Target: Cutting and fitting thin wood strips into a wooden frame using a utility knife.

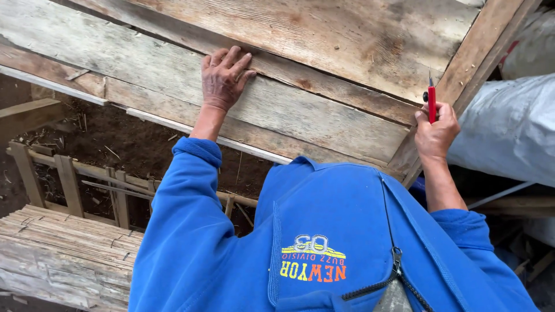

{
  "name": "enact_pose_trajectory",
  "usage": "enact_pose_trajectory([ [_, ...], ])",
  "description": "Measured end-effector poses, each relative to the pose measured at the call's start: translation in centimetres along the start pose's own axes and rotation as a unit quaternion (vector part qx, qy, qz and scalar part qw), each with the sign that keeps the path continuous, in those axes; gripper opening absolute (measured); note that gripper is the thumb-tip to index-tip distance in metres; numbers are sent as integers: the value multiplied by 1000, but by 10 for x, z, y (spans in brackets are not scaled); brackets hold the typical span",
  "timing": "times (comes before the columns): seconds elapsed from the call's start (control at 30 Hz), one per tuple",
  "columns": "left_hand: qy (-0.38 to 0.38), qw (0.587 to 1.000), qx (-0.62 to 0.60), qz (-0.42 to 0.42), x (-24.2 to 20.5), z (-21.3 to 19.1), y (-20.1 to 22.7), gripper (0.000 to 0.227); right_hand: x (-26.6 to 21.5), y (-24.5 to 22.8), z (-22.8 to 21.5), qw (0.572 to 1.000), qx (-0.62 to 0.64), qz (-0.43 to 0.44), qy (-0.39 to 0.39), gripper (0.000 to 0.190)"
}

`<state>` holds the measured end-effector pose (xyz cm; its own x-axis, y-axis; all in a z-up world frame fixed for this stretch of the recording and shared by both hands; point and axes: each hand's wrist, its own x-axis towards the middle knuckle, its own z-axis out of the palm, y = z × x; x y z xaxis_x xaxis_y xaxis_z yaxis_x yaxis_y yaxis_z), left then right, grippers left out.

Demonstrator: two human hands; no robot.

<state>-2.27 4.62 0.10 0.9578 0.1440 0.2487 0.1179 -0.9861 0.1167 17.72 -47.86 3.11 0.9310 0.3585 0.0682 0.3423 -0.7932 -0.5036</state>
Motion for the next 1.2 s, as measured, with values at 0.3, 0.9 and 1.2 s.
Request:
enact_pose_trajectory([
  [0.3,26,998,1,-57,3,9,-4,21,0,38,14,995,95,18,3,20],
  [0.9,-186,977,82,-63,6,17,1,55,-4,40,12,999,-29,5,-32,24],
  [1.2,-101,991,37,-82,1,11,10,51,-7,47,15,1000,-17,0,-16,26],
])
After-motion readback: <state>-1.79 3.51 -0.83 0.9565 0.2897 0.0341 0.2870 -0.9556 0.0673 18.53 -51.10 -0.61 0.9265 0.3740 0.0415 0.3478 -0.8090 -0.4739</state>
